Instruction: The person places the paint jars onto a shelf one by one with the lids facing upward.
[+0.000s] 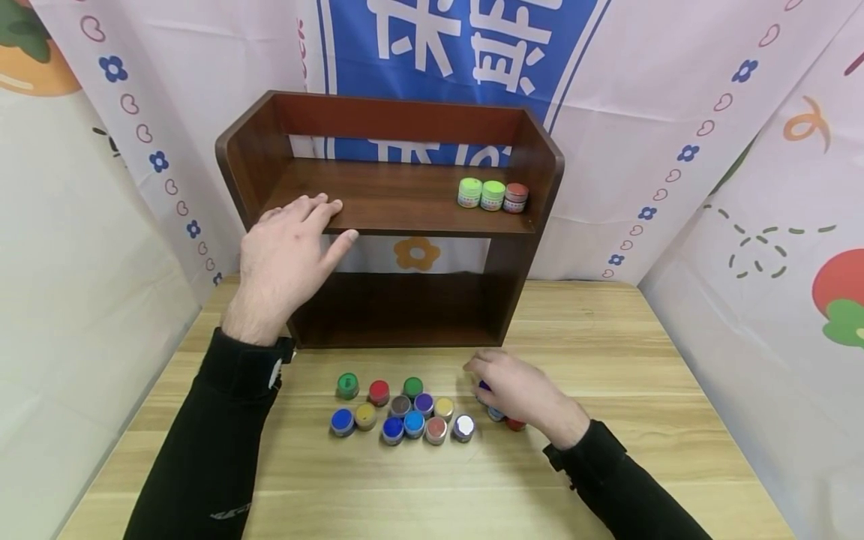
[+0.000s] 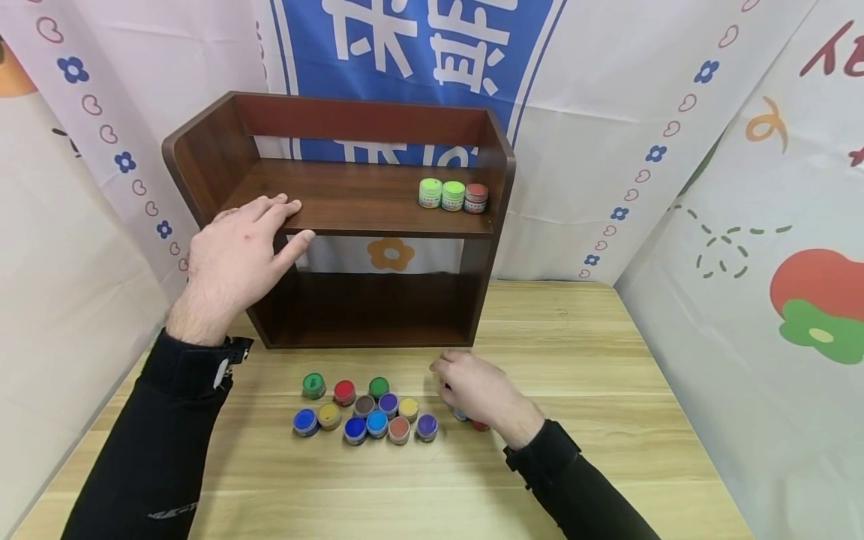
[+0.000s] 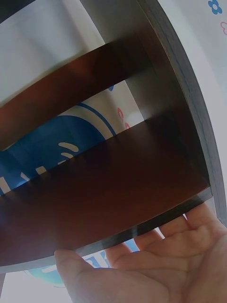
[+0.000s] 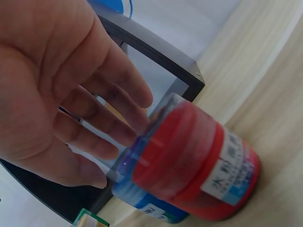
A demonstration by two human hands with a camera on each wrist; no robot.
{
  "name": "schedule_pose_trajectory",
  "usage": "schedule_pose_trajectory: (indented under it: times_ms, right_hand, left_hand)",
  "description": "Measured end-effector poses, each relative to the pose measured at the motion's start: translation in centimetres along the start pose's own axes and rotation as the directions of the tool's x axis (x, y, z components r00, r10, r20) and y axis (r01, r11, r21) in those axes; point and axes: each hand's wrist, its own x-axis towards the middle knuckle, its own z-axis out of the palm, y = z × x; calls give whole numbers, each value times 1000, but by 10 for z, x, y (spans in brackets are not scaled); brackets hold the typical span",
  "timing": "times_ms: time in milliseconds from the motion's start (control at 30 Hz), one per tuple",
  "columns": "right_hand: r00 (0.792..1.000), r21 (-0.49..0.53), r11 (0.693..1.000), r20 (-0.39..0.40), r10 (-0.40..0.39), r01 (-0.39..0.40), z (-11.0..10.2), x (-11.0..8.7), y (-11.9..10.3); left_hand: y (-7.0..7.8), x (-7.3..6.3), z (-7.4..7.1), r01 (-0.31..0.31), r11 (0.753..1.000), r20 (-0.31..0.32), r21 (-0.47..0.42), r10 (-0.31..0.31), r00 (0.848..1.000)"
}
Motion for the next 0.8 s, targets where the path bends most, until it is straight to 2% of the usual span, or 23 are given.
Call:
schedule_pose_trajectory:
  times_ms: [233,500,800]
  right_hand:
    - [1000,-44,999,21,-22,22,3,-3,2]
    - [999,-44,999,20,-27,28,4,-3,2]
    - [1000,-36,999,22,-21,21,8,6,-1]
  left_hand:
    - [0,0,0,3,1000,3,0,-3,1000]
    - [0,0,0,-1,1000,-3,0,1,1000]
    - [1,0,0,2,1000,-3,-1,-2,1000]
